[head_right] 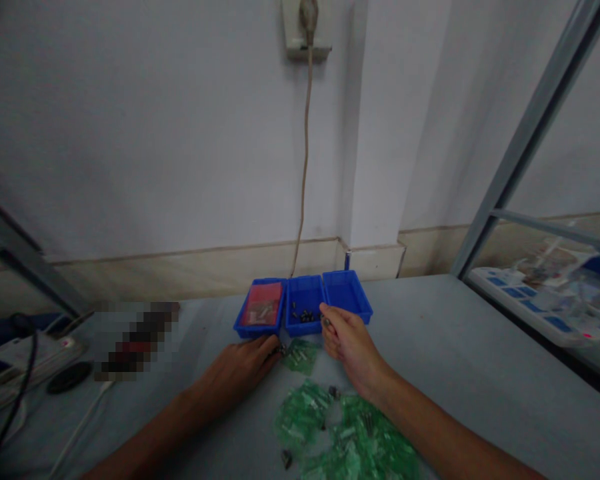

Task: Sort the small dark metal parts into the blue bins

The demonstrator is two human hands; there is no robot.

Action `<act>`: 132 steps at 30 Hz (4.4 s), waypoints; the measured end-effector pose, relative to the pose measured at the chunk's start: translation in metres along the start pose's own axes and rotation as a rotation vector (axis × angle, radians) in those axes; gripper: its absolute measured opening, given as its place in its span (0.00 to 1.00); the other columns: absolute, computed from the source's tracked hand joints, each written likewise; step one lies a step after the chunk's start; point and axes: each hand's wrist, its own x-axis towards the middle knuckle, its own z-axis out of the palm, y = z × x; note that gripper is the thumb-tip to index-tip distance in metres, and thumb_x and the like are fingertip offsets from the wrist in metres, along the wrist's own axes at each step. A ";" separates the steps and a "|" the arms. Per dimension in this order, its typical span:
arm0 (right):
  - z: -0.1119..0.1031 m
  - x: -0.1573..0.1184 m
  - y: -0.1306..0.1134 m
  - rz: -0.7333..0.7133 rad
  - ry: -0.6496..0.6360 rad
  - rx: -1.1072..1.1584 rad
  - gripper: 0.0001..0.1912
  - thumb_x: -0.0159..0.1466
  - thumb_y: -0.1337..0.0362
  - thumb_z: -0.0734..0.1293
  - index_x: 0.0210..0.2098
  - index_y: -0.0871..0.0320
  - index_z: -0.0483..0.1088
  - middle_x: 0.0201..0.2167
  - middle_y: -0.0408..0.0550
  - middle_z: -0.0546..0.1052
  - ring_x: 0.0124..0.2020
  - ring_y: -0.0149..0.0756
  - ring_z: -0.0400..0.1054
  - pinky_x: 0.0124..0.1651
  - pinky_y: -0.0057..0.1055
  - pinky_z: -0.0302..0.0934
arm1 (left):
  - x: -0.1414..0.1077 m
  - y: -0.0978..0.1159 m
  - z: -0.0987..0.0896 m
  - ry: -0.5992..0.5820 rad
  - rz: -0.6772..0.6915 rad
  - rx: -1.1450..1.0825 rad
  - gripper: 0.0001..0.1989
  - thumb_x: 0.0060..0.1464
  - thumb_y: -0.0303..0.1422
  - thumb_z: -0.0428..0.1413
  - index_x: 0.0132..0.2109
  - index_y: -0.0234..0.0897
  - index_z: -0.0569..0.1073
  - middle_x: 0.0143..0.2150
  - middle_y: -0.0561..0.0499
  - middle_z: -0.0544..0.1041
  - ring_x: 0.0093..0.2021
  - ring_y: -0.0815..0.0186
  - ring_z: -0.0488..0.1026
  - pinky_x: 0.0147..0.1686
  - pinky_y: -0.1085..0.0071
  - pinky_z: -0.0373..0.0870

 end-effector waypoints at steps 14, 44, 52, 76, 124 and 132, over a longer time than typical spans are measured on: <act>-0.001 0.002 0.001 -0.008 -0.001 0.026 0.25 0.63 0.50 0.71 0.21 0.56 0.58 0.14 0.32 0.53 0.14 0.22 0.37 0.17 0.27 0.33 | 0.001 0.001 -0.004 -0.020 -0.001 0.010 0.10 0.70 0.36 0.44 0.52 0.42 0.67 0.45 0.49 0.79 0.41 0.57 0.79 0.35 0.65 0.75; 0.000 0.001 0.001 -0.028 0.028 -0.045 0.23 0.64 0.51 0.71 0.23 0.56 0.59 0.15 0.32 0.53 0.15 0.23 0.38 0.19 0.28 0.33 | -0.001 -0.001 0.000 -0.009 -0.006 -0.018 0.09 0.70 0.36 0.45 0.51 0.43 0.67 0.45 0.50 0.79 0.42 0.60 0.79 0.38 0.67 0.75; -0.002 0.003 0.004 -0.034 0.033 -0.039 0.23 0.64 0.51 0.71 0.22 0.56 0.58 0.14 0.32 0.52 0.15 0.23 0.38 0.18 0.28 0.33 | -0.001 0.000 -0.002 -0.021 -0.004 -0.003 0.09 0.70 0.36 0.46 0.51 0.42 0.68 0.45 0.49 0.79 0.42 0.60 0.79 0.38 0.67 0.76; 0.003 0.000 0.003 -0.006 0.046 -0.052 0.25 0.60 0.48 0.73 0.21 0.56 0.59 0.14 0.32 0.52 0.15 0.23 0.39 0.19 0.29 0.33 | -0.001 0.002 -0.004 -0.016 -0.006 -0.004 0.10 0.70 0.35 0.45 0.52 0.43 0.68 0.46 0.49 0.79 0.43 0.59 0.79 0.39 0.65 0.76; 0.003 -0.001 0.010 0.020 0.036 -0.069 0.25 0.60 0.48 0.72 0.21 0.56 0.60 0.15 0.33 0.53 0.15 0.24 0.39 0.20 0.30 0.33 | 0.000 0.001 -0.003 -0.002 -0.002 0.011 0.09 0.70 0.36 0.45 0.51 0.43 0.68 0.44 0.50 0.79 0.40 0.57 0.79 0.34 0.66 0.75; 0.005 -0.003 0.009 0.032 0.047 -0.064 0.24 0.59 0.48 0.73 0.21 0.56 0.61 0.15 0.33 0.53 0.16 0.24 0.40 0.20 0.29 0.33 | 0.000 0.001 -0.005 -0.018 0.000 -0.006 0.09 0.70 0.35 0.45 0.51 0.42 0.67 0.45 0.50 0.79 0.41 0.58 0.79 0.36 0.66 0.76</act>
